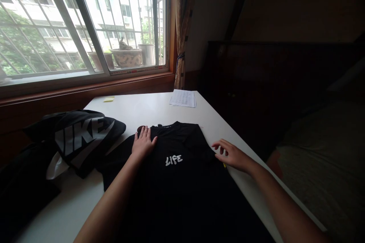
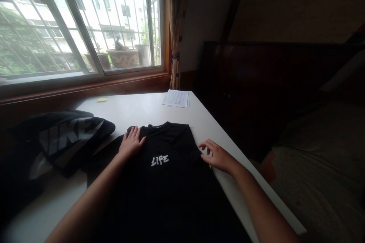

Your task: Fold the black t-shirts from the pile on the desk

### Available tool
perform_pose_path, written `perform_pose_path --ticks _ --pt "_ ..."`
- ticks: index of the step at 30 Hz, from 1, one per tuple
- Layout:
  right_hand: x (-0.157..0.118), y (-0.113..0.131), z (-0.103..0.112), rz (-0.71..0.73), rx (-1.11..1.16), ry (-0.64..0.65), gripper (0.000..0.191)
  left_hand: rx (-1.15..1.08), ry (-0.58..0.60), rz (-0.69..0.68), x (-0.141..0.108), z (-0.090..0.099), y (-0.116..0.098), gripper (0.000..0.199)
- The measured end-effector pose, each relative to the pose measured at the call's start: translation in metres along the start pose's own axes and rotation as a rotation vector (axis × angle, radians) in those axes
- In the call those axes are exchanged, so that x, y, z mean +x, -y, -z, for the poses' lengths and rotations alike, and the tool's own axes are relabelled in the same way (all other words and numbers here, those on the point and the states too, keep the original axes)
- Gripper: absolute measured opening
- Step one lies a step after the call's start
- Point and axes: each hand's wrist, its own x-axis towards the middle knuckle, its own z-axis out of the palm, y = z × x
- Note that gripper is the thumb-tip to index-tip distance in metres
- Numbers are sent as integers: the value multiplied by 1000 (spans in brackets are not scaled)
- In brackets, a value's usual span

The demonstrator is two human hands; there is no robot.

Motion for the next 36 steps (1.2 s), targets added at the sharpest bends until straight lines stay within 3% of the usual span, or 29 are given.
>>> perform_pose_path --ticks 3,9,16,26,30,33,36 --pt "-10 -5 -12 -37 -3 25 38 3 2 -3 0 0 0 77" --pt "-5 -5 -35 25 -153 -146 25 -1 15 -8 0 2 3 78" --pt "-2 -24 -37 37 -349 -306 14 1 25 27 2 3 17 76" --pt "-6 -27 -47 51 -316 -380 16 -29 5 59 5 11 21 71" --pt "-7 -29 -47 0 -299 -391 11 -77 -91 -29 10 31 -4 64" --pt "-7 -27 -46 0 -303 -412 11 -154 -147 -163 14 44 -46 52" --pt "-8 -22 -46 66 -296 -417 22 -233 -118 -285 19 46 -96 39"
